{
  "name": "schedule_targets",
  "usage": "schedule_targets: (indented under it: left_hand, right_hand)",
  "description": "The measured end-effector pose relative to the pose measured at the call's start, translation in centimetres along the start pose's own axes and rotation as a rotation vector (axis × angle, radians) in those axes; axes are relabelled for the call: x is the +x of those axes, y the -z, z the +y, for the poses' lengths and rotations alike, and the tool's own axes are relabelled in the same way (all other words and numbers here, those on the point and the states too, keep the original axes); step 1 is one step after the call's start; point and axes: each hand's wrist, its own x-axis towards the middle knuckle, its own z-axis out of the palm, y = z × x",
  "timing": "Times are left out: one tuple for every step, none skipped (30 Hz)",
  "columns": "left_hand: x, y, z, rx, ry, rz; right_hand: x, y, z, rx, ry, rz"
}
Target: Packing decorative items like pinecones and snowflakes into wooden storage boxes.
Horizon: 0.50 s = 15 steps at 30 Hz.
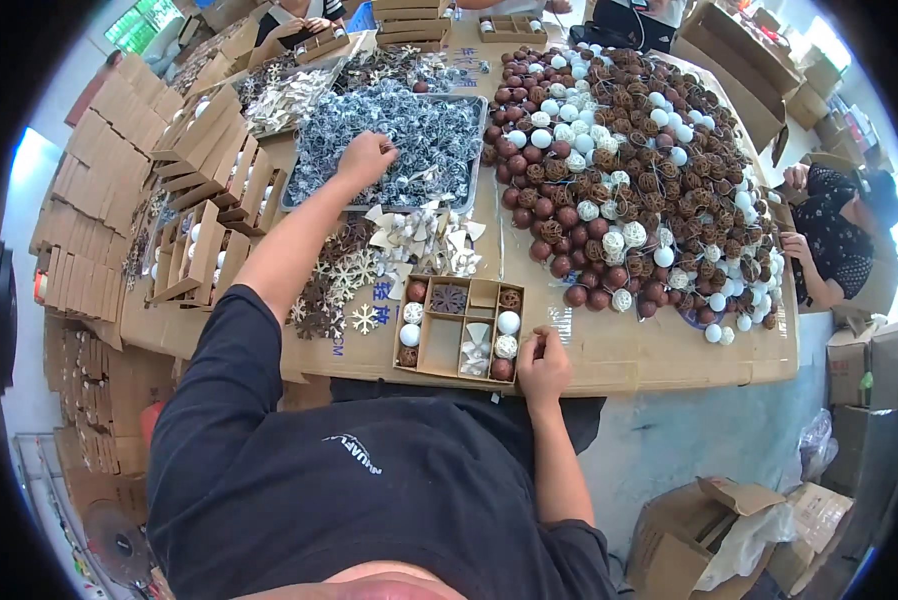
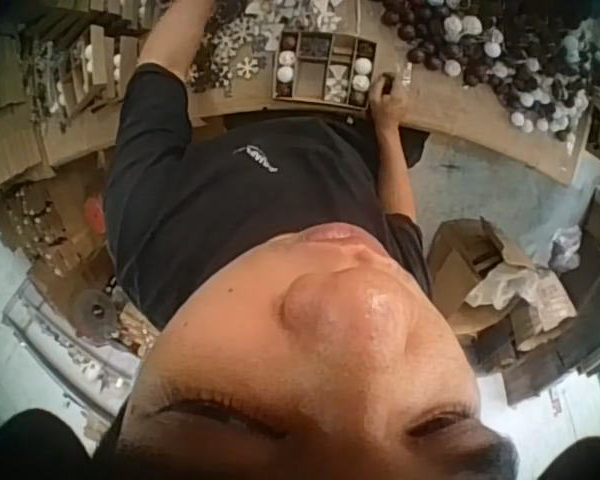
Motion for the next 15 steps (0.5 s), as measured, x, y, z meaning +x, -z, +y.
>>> schedule_targets:
  left_hand:
    - [0.5,0.5,-0.2,-0.101,0.052,-0.042]
    - [1.0,0.7,-1.5,-0.225,0.061,0.006]
    - [2.1,1.4,-3.0,-0.558,0.298,-0.116]
    - [3.0,2.4,-2.5,-0.896,0.524,-0.255]
    - [3.3,3.3,-1.5,-1.124,0.604,-0.264]
    - [3.7,4.6,-0.7,-1.196,0.571,-0.292]
    - [3.9,6.3,-0.4,-1.266,0.541,-0.310]
    - [3.9,8.0,0.4,-1.275,0.521,-0.310]
    - [4.4,9.3,0.8,-1.255,0.472,-0.296]
    - [4.4,10.9,0.7,-1.235,0.427,-0.272]
    - [4.5,12.2,0.9,-1.223,0.444,-0.287]
    - [4.6,13.0,0.6,-1.214,0.495,-0.368]
    - [4.9,13.8,-0.1,-1.203,0.547,-0.445]
    - [5.2,14.3,-0.7,-1.145,0.634,-0.548]
    - [5.3,14.8,-1.3,-1.188,0.584,-0.554]
  right_hand:
    - [0.1,0.0,-0.2,0.001,0.011,-0.001]
    - [0.1,-0.1,-0.4,0.008,0.026,-0.007]
    - [0.2,-0.3,-0.6,0.017,0.033,-0.015]
    - [0.2,-0.2,-0.3,0.012,0.041,-0.004]
    - [0.1,-0.2,-0.2,0.009,0.050,0.007]
    - [0.0,-0.1,-0.1,0.007,0.046,0.011]
    - [0.0,0.0,-0.3,0.013,0.013,-0.006]
    - [0.0,0.0,-0.3,0.016,-0.023,-0.018]
    - [0.0,0.0,-0.3,0.017,-0.025,-0.016]
    - [0.0,0.0,-0.3,0.004,0.002,-0.011]
    - [0.1,0.0,-0.2,-0.012,0.025,-0.001]
    - [0.0,-0.1,-0.1,-0.009,0.025,-0.001]
    - [0.0,-0.1,0.1,-0.013,0.024,-0.005]
    - [0.0,-0.2,0.1,-0.018,0.023,-0.010]
    - [-0.1,-0.2,0.2,-0.012,0.027,-0.013]
